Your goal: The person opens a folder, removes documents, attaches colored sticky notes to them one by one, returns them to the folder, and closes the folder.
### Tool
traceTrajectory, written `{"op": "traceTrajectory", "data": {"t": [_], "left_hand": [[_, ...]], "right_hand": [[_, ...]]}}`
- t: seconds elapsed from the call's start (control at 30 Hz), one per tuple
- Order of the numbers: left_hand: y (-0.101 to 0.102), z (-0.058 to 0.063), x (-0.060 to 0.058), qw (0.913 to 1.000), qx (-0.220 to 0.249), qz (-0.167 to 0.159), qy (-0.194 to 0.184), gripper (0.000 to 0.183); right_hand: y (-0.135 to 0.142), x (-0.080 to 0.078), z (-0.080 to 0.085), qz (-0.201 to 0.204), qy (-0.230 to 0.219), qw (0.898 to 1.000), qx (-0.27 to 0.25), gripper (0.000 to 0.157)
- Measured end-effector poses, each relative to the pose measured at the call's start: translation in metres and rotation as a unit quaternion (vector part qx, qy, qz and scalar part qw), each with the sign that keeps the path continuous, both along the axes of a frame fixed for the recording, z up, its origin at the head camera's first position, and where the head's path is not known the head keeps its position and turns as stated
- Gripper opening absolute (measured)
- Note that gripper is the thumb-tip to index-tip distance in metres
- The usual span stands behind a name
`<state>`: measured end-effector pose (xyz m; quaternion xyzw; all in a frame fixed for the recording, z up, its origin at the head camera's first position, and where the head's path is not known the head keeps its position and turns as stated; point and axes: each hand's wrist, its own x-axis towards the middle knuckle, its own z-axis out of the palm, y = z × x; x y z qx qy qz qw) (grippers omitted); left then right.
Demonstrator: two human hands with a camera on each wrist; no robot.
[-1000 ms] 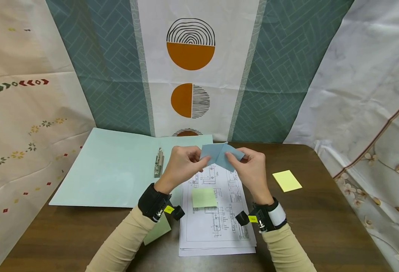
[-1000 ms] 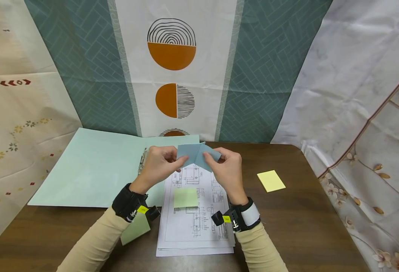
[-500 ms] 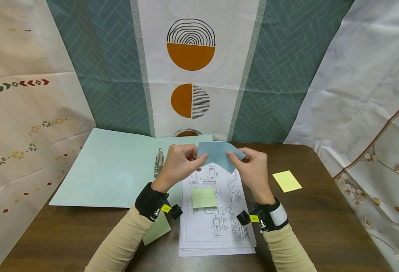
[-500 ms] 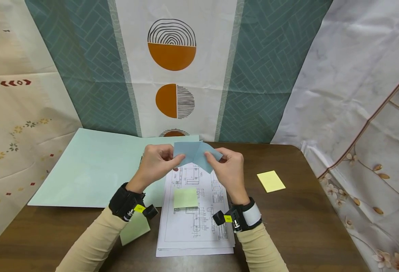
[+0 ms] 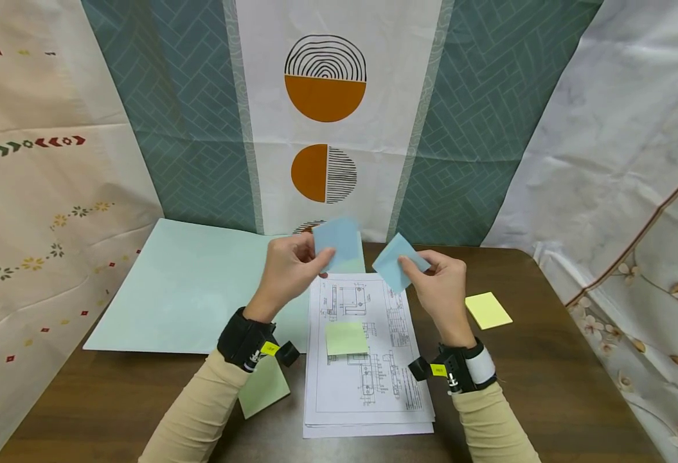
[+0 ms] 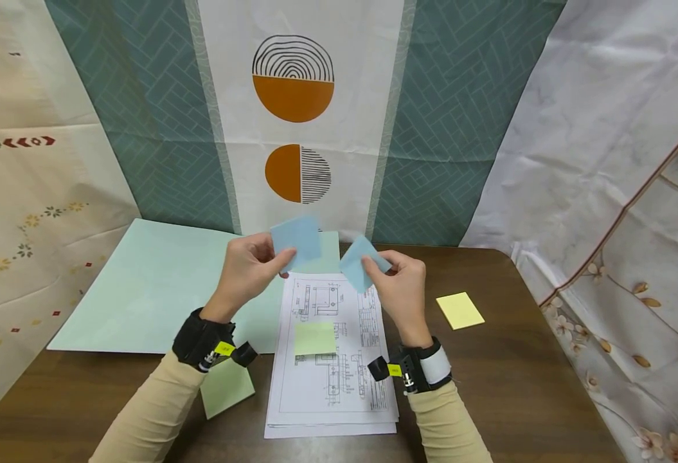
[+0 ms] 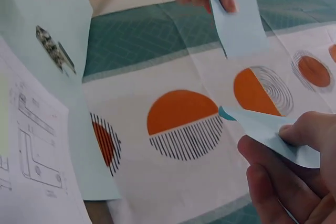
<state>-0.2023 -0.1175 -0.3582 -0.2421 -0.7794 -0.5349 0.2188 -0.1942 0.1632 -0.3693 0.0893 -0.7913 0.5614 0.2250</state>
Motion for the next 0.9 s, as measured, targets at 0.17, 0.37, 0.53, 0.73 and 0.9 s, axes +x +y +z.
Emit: {"op": "traceTrajectory", "data": {"t": [0.17,0.37,0.53,0.73,0.9], "left_hand": [[-0.023,0.010,-0.001,0.9982,0.026,0.053,-0.010,0.018],[-0.025,0.011,0.001,0.9990,0.010,0.031,-0.029,0.029],[-0.031,0.008,0.005,0.9990,-0.019,0.026,-0.029,0.033],[-0.057,0.003,0.007,0.9968,-0.044,0.044,-0.049,0.028],[-0.075,-0.002,0.010,0.9919,-0.099,0.021,-0.077,0.015]], "right_hand": [[0.011,-0.003,0.002,-0.023,0.005,1.000,-0.013,0.011],[0.014,-0.002,0.003,-0.016,-0.005,1.000,-0.009,0.016],[0.014,-0.001,0.003,-0.023,-0.006,1.000,-0.015,0.016],[0.018,-0.001,0.004,-0.033,0.000,0.999,-0.005,0.017],[0.022,-0.001,0.005,-0.039,-0.002,0.999,-0.001,0.018]]}}
